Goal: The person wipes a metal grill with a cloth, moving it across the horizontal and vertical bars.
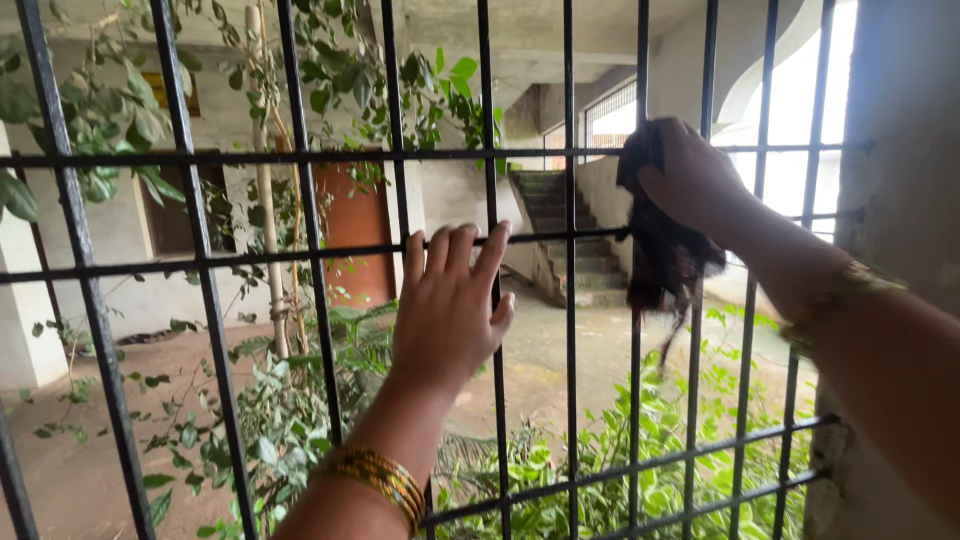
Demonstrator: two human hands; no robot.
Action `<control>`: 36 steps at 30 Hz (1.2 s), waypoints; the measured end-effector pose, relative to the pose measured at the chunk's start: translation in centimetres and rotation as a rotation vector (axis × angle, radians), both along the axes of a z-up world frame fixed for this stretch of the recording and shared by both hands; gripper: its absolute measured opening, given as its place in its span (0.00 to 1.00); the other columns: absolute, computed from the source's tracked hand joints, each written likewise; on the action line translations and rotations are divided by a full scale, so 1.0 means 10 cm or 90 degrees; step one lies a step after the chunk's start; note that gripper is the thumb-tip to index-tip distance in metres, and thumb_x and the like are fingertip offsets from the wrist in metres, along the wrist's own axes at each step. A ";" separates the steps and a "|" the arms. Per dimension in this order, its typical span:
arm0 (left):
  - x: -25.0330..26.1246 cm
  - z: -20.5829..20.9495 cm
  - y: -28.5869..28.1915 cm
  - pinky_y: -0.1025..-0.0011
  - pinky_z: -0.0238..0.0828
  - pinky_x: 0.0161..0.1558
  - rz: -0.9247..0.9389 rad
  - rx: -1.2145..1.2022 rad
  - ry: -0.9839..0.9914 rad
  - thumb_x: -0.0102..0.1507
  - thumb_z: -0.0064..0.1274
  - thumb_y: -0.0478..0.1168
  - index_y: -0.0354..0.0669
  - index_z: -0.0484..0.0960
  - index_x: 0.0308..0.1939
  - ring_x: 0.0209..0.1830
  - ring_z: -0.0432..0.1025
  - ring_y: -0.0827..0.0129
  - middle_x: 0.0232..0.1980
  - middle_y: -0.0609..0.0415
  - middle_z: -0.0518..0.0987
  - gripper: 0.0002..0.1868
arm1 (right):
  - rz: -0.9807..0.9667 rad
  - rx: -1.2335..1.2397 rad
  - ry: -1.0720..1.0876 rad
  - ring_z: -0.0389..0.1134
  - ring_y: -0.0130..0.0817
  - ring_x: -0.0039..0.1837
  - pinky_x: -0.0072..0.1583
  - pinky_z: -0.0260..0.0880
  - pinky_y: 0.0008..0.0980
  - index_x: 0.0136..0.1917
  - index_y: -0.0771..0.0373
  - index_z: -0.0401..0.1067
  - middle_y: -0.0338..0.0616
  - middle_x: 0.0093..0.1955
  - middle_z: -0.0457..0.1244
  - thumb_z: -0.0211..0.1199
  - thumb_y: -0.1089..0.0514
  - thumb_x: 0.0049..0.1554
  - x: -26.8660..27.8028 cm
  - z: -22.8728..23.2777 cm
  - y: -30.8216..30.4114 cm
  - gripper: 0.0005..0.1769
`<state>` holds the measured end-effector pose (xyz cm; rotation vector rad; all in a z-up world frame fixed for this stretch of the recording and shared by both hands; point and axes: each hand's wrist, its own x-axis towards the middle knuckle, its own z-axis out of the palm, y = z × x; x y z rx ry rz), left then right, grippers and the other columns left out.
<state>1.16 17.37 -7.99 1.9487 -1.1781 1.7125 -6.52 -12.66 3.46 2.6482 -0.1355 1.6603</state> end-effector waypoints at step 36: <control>0.05 -0.06 -0.06 0.44 0.48 0.72 -0.066 -0.073 -0.043 0.58 0.59 0.45 0.43 0.68 0.69 0.66 0.63 0.49 0.60 0.42 0.71 0.35 | -0.103 0.063 0.090 0.70 0.64 0.59 0.58 0.71 0.58 0.65 0.62 0.62 0.56 0.65 0.61 0.66 0.56 0.52 -0.06 0.00 0.77 0.29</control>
